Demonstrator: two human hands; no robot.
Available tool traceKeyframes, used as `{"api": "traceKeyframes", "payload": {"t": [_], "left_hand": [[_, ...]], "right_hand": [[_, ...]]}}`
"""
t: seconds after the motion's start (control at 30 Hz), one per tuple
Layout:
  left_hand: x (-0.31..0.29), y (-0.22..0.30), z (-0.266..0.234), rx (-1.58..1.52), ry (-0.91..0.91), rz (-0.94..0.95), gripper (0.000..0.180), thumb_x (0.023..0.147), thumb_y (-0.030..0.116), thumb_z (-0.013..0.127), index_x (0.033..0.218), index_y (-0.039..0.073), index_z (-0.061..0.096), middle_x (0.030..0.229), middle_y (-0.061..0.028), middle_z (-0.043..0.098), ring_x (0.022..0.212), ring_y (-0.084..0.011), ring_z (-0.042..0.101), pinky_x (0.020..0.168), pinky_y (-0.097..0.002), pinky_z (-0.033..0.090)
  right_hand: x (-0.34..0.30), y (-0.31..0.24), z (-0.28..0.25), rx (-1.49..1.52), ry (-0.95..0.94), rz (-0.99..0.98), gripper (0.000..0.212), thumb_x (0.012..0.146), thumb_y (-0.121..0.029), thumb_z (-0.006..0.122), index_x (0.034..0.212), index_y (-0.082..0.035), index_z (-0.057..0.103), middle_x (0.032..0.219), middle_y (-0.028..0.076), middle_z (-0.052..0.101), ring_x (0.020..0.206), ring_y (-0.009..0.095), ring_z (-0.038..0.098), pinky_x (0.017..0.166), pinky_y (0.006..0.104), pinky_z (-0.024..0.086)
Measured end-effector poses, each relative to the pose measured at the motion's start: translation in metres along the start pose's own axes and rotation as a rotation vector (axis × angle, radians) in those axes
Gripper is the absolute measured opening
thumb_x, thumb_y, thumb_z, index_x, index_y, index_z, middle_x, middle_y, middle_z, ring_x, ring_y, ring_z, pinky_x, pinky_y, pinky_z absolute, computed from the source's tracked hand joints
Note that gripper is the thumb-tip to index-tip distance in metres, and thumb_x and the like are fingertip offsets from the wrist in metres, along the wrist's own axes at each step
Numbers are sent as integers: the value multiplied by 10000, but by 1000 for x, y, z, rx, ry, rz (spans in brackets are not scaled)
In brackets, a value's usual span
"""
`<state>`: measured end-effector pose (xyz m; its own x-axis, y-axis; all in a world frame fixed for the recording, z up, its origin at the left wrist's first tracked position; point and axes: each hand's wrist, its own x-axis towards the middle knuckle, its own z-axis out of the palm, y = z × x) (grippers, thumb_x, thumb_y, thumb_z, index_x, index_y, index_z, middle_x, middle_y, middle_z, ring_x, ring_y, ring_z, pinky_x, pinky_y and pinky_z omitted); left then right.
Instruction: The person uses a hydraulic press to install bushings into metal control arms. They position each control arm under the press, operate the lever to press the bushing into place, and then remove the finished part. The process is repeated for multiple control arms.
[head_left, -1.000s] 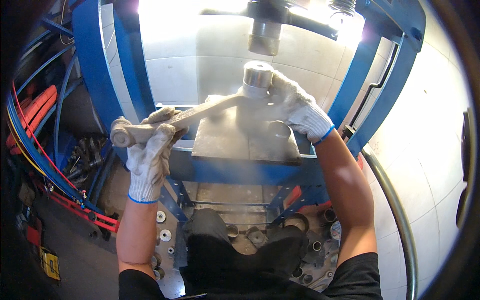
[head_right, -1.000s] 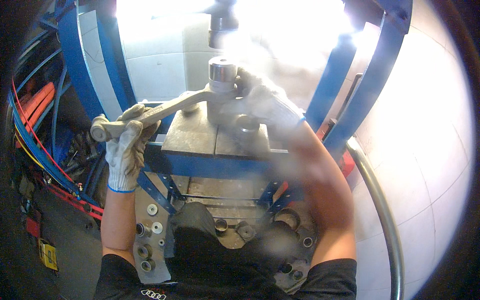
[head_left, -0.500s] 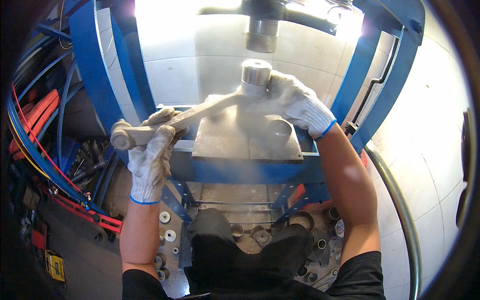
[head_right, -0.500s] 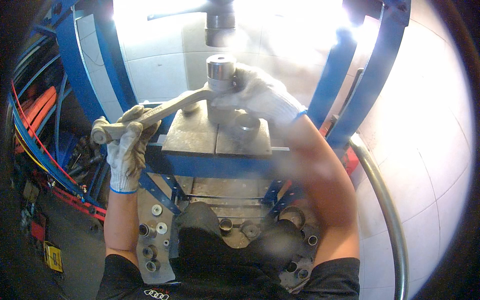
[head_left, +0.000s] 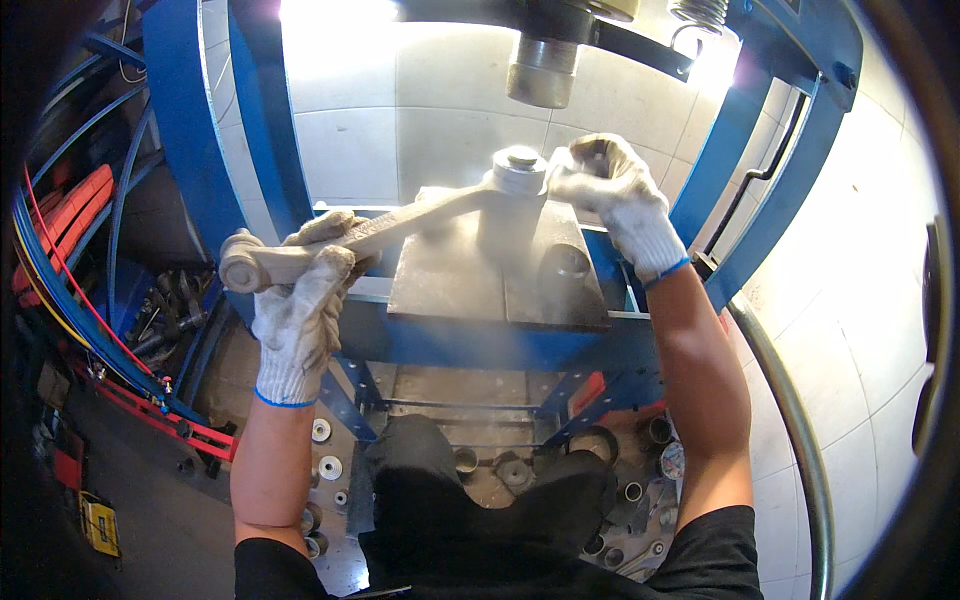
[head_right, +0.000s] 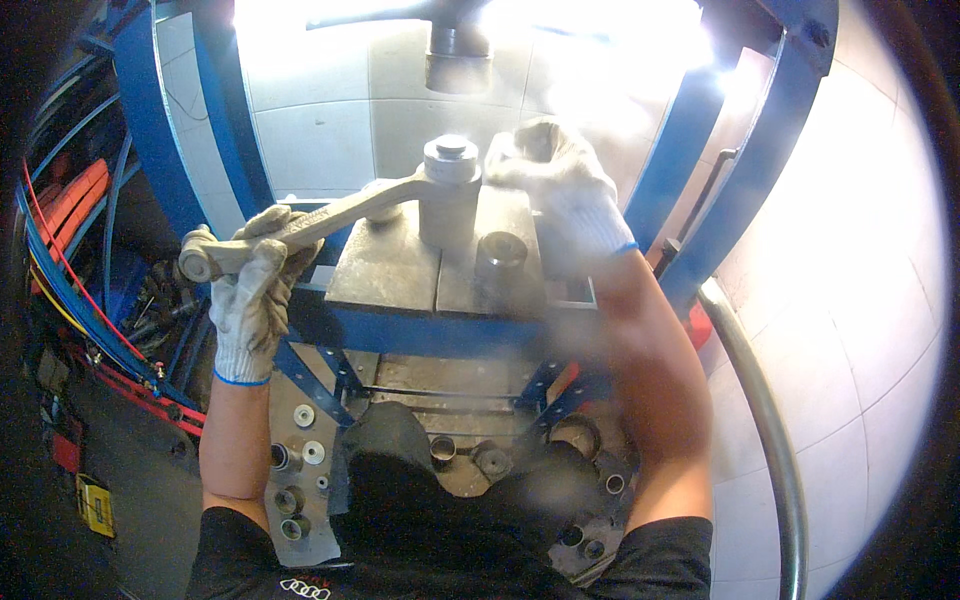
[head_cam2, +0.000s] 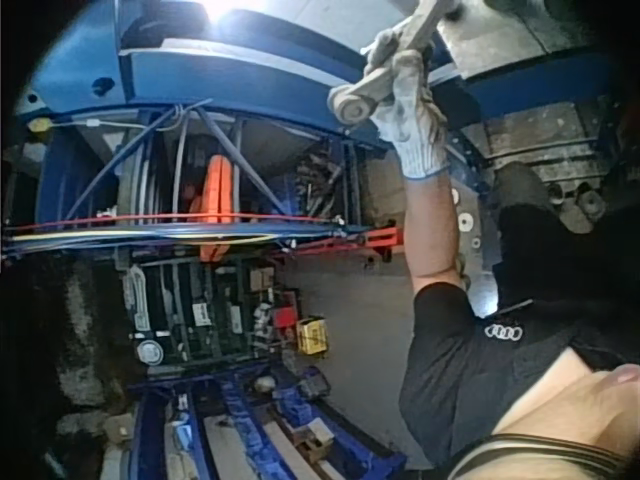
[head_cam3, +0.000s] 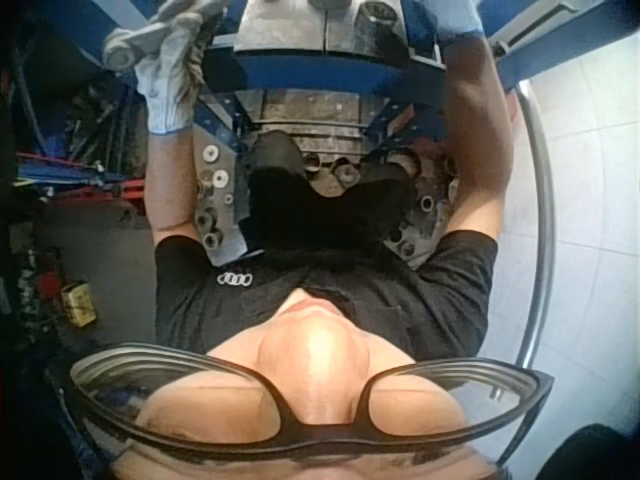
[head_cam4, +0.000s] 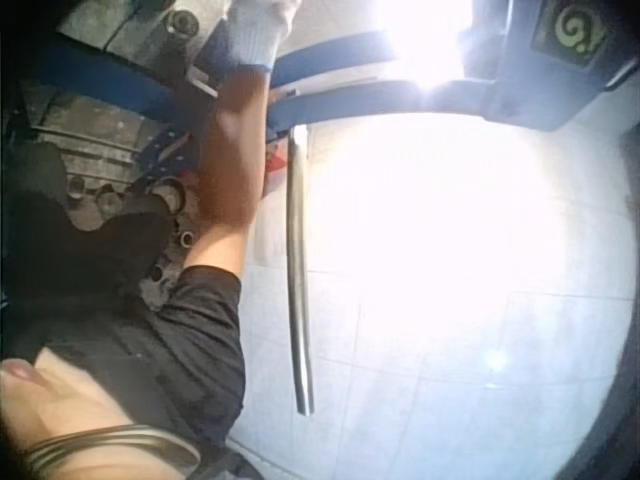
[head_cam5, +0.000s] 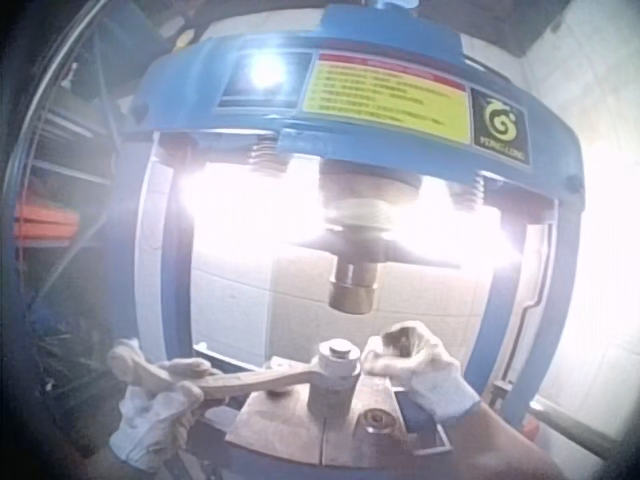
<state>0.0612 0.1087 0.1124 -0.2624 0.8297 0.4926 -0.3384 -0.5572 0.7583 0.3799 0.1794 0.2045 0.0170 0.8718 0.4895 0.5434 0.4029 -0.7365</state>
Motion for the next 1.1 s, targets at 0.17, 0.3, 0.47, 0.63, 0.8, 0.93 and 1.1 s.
{"api": "traceKeyframes", "payload": {"t": [0.17, 0.3, 0.47, 0.63, 0.8, 0.93, 1.1], "left_hand": [[-2, -1, 1, -20, -13, 33, 518, 893, 171, 794, 1298, -71, 581, 1246, -263, 643, 1187, -372, 655, 1036, -500, 574], [-4, -1, 2, 11, 27, 34, 525, 895, 167, 789, 1307, -77, 574, 1246, -262, 643, 1183, -374, 656, 1034, -496, 572], [-2, 2, 0, -1, -53, 23, 528, 897, 183, 789, 1307, -76, 579, 1254, -260, 641, 1174, -370, 659, 1028, -486, 575], [-3, -1, -2, -7, -49, 8, 528, 892, 197, 799, 1296, -73, 593, 1253, -259, 643, 1151, -359, 671, 1010, -481, 588], [0, -2, -6, 24, -54, 6, 530, 875, 187, 814, 1286, -71, 601, 1247, -253, 648, 1140, -351, 678, 986, -474, 607], [0, -3, -6, 58, -25, 25, 544, 859, 161, 814, 1297, -73, 593, 1253, -262, 646, 1166, -355, 671, 983, -471, 613], [-1, -5, -7, 40, -40, 25, 542, 858, 152, 809, 1302, -71, 592, 1245, -259, 654, 1174, -339, 671, 970, -464, 619]], "right_hand": [[-18, 9, -11, -263, -246, -70, 436, 845, -238, 788, 1207, -26, 668, 1152, 170, 691, 1073, 229, 664, 953, 354, 532], [-33, -11, -25, -94, -151, -138, 418, 855, -200, 803, 1194, 2, 665, 1093, 139, 712, 1012, 201, 682, 910, 309, 555], [-75, -26, -16, -392, -315, -277, 453, 811, -213, 844, 1200, -54, 675, 1008, 84, 711, 939, 176, 684, 867, 346, 559], [-51, -20, -9, 397, -224, -182, 406, 836, -68, 833, 1196, -1, 658, 1121, 121, 726, 1028, 166, 696, 943, 318, 578], [4, -26, -5, 268, -174, -238, 596, 813, -187, 881, 1318, 20, 640, 1178, 155, 711, 1047, 205, 698, 980, 338, 575], [22, -33, 6, 228, -261, -182, 651, 786, -239, 906, 1327, 11, 644, 1181, 158, 708, 1049, 208, 695, 978, 344, 578], [22, -38, 12, 272, -285, -201, 680, 733, -231, 939, 1306, -1, 655, 1164, 142, 716, 1036, 211, 700, 958, 346, 589]]}}
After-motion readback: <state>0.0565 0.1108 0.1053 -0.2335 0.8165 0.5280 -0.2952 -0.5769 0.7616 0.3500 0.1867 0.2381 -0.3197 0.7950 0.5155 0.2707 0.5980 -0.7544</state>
